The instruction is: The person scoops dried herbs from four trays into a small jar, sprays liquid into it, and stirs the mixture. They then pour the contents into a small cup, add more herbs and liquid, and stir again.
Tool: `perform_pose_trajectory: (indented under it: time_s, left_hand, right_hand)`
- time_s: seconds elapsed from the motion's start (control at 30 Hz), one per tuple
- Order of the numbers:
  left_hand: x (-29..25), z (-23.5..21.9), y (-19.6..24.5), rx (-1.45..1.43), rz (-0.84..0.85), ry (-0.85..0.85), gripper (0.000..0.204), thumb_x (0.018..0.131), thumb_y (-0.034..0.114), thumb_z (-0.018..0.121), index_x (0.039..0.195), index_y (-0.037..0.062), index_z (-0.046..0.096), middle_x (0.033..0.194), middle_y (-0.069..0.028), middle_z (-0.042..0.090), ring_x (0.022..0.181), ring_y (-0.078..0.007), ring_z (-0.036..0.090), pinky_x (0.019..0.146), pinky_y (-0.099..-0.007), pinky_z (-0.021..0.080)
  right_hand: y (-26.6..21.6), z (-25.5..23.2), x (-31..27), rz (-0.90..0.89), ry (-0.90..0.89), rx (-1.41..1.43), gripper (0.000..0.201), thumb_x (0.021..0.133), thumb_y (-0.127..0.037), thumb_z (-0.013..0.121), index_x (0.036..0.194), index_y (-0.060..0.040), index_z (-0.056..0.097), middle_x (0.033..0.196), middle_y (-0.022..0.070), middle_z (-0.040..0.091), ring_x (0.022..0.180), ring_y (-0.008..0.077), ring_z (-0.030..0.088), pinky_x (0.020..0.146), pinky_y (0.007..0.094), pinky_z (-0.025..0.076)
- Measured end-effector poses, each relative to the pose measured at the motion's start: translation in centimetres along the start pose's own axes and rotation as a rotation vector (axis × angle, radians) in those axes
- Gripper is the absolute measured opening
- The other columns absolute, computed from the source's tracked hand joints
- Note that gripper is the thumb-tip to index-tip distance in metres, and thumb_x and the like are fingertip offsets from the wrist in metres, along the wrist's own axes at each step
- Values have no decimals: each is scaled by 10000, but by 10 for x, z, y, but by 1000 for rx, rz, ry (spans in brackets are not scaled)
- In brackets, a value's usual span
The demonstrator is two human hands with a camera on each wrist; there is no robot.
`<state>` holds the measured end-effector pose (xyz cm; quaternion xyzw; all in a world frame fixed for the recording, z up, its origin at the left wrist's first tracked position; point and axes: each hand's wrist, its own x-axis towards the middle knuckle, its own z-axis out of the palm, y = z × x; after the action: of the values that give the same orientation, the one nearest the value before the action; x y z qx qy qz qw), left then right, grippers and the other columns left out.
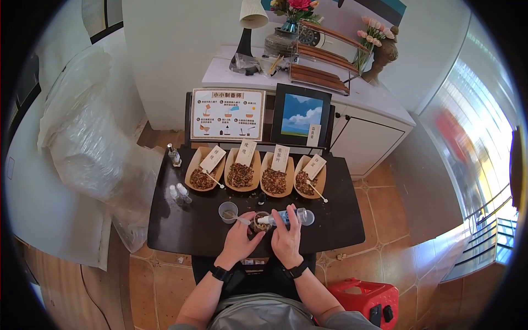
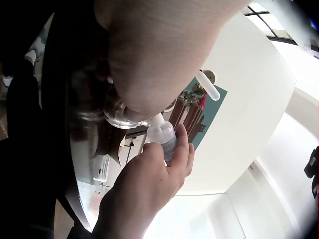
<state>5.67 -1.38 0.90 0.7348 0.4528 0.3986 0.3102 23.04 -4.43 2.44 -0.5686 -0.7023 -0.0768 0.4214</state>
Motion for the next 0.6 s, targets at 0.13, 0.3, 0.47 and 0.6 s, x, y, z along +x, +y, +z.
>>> perform_pose_trajectory:
  time_s: [0.13, 0.3, 0.47, 0.6]
  left_hand:
    - [-1, -1, 1, -11, -8, 2, 677, 858, 201, 844, 1436, 44, 528, 1413, -152, 606, 777, -225, 641, 747, -342, 567]
    - [0, -1, 2, -8, 5, 1, 675, 854, 209, 848, 1430, 48, 536, 1403, -145, 614, 778, -223, 641, 744, -343, 567]
    - [0, 0, 1, -19, -1, 2, 673, 851, 212, 851, 1427, 54, 540, 1399, -141, 618, 776, -221, 641, 743, -341, 567]
    - [0, -2, 4, -16, -19, -4, 667, 852, 211, 851, 1424, 59, 543, 1404, -138, 617, 777, -221, 642, 743, -339, 567]
  right_hand:
    - [1, 2, -1, -14, 5, 15, 585, 828, 127, 638, 1361, -104, 705, 1530, 155, 413, 1434, 480, 428, 1173, 578, 409]
    - [4, 2, -2, -34, 16, 13, 567, 830, 127, 639, 1346, -95, 718, 1551, 142, 410, 1440, 481, 425, 1174, 579, 407]
    - [2, 2, 1, -45, 27, 11, 563, 827, 139, 634, 1330, -94, 730, 1546, 135, 423, 1436, 479, 435, 1168, 578, 418]
    - [3, 3, 1, -53, 33, 5, 556, 822, 149, 632, 1314, -87, 740, 1538, 136, 431, 1435, 488, 437, 1162, 583, 426]
